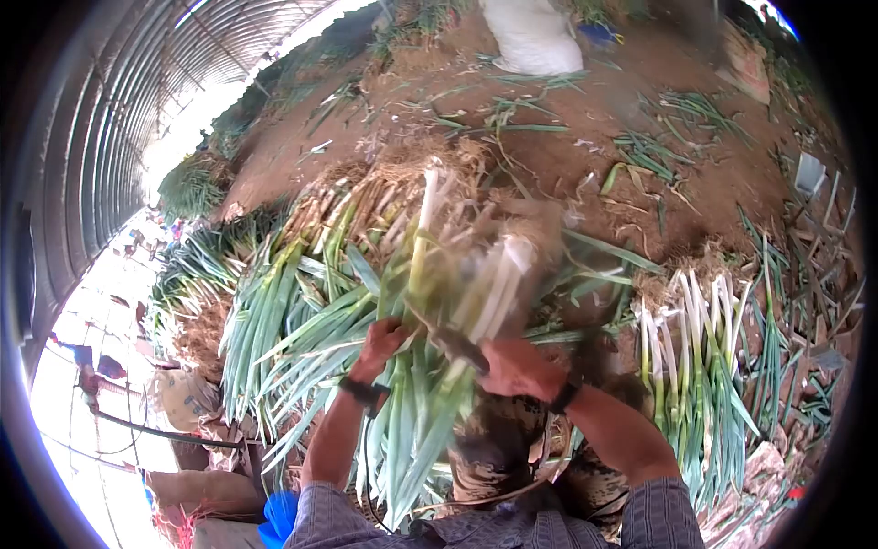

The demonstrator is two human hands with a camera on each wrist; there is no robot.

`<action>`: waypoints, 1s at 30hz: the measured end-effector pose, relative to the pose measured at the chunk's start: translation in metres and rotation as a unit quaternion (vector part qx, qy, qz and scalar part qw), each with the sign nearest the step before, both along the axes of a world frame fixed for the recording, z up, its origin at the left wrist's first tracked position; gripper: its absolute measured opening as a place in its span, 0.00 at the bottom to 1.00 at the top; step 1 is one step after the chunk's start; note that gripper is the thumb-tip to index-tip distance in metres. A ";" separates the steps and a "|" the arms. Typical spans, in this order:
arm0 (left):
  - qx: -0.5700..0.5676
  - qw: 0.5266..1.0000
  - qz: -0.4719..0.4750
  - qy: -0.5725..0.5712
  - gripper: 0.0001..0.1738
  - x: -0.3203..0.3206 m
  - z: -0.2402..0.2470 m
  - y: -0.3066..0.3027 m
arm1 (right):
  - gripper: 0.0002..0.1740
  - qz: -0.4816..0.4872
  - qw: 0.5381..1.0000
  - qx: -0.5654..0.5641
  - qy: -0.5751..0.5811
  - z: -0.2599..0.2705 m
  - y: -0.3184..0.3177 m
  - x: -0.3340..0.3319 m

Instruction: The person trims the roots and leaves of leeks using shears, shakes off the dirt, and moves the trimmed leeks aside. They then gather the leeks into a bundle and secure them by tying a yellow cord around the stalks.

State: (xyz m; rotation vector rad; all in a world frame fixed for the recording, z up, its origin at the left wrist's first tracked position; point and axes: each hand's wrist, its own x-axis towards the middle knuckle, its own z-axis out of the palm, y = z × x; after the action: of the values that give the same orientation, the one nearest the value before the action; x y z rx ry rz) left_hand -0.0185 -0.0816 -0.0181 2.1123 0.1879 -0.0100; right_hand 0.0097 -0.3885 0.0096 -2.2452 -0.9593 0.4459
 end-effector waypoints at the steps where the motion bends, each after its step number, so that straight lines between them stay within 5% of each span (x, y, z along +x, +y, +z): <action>1: 0.000 0.999 0.028 0.019 0.11 0.007 0.019 -0.009 | 0.23 -0.016 1.000 0.007 -0.003 -0.003 0.001 -0.007; 2: 0.088 0.995 0.043 0.005 0.12 0.016 0.019 -0.007 | 0.24 -0.037 0.999 0.012 -0.005 -0.004 -0.001 -0.010; 9: 0.064 0.994 0.069 0.057 0.14 0.039 0.001 0.018 | 0.23 -0.028 0.999 0.033 -0.009 -0.018 -0.003 -0.007; 15: 0.003 0.994 0.033 0.104 0.21 0.023 0.015 -0.010 | 0.22 -0.062 0.998 0.018 0.002 -0.027 0.003 0.011; 16: -0.120 0.986 0.028 0.110 0.22 0.016 0.018 -0.015 | 0.22 -0.069 0.998 0.004 -0.005 -0.033 0.004 0.014; 20: -0.081 0.980 0.000 0.179 0.23 0.006 0.013 -0.015 | 0.22 -0.047 0.999 -0.016 0.017 -0.030 0.003 0.016; 23: -0.101 0.983 -0.048 0.145 0.23 0.007 -0.038 0.010 | 0.21 -0.122 0.992 -0.010 0.042 -0.044 0.007 0.023; 27: 0.034 0.996 -0.057 0.053 0.19 0.003 -0.066 0.008 | 0.18 -0.060 0.995 -0.076 0.024 -0.024 -0.002 0.021; 30: 0.201 0.965 -0.029 0.165 0.14 0.005 -0.037 -0.011 | 0.16 -0.048 0.994 -0.088 0.045 -0.015 -0.010 0.015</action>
State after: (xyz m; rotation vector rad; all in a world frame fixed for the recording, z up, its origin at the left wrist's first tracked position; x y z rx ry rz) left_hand -0.0136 -0.0929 -0.0547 2.5117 0.3504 -0.3893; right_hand 0.0245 -0.3989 -0.0058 -2.3949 -0.7885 0.6043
